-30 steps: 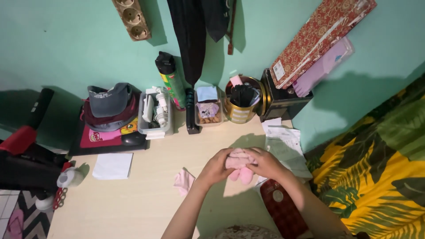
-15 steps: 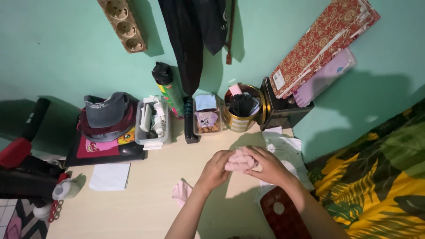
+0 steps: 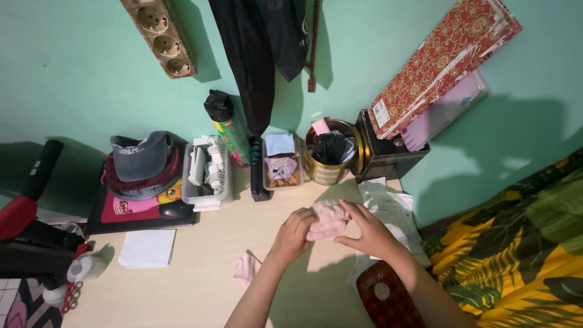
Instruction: The person folds a blue cloth and places it on the desk, then folds a purple sock and places it in a tin container. They fold a pink sock and place it in the same tin. The person picks up a red notebook, places it on a stack, and then arranges several papers on the desk. Finally, they use a pink cloth to wipe the desk surface.
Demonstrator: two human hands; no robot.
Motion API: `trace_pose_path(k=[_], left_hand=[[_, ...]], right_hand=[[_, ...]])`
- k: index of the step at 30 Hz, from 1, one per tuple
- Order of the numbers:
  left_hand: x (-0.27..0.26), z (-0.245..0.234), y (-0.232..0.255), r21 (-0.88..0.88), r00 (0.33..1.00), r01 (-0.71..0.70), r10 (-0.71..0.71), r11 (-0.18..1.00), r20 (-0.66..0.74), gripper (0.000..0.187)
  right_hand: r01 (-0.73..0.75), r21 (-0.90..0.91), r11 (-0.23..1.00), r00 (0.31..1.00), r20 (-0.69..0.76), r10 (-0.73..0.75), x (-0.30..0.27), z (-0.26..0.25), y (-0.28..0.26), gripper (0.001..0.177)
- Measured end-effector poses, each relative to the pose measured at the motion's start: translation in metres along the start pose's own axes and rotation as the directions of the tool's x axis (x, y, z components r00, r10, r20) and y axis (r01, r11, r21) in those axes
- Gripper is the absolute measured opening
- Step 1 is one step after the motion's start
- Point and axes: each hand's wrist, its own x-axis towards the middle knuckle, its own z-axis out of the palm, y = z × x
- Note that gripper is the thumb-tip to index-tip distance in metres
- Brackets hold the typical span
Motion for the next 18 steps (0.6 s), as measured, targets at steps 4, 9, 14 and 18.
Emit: trace_pose_path(k=[4, 9, 14, 18], left_hand=[[-0.008, 0.006, -0.006, -0.045, 1.000, 0.003, -0.002, 0.999, 0.030, 0.039], [-0.012, 0.006, -0.004, -0.097, 0.998, -0.020, 0.026, 0.995, 0.060, 0.034], [-0.016, 0.002, -0.001, -0.035, 0.999, -0.016, 0.018, 0.999, 0.040, 0.035], [-0.006, -0.011, 0.007, -0.058, 0.999, 0.015, -0.013, 0.998, 0.032, 0.049]], right_hand=[[0.057, -0.202, 0.978, 0.998, 0.011, -0.056, 0.004, 0.002, -0.009, 0.083], [0.088, -0.284, 0.955, 0.996, 0.001, -0.092, -0.001, 0.010, -0.005, 0.069], [0.136, -0.363, 0.922, 0.980, -0.086, -0.179, -0.009, 0.034, 0.022, 0.051], [0.187, -0.423, 0.886, 0.933, -0.207, -0.296, -0.007, 0.042, 0.020, 0.043]])
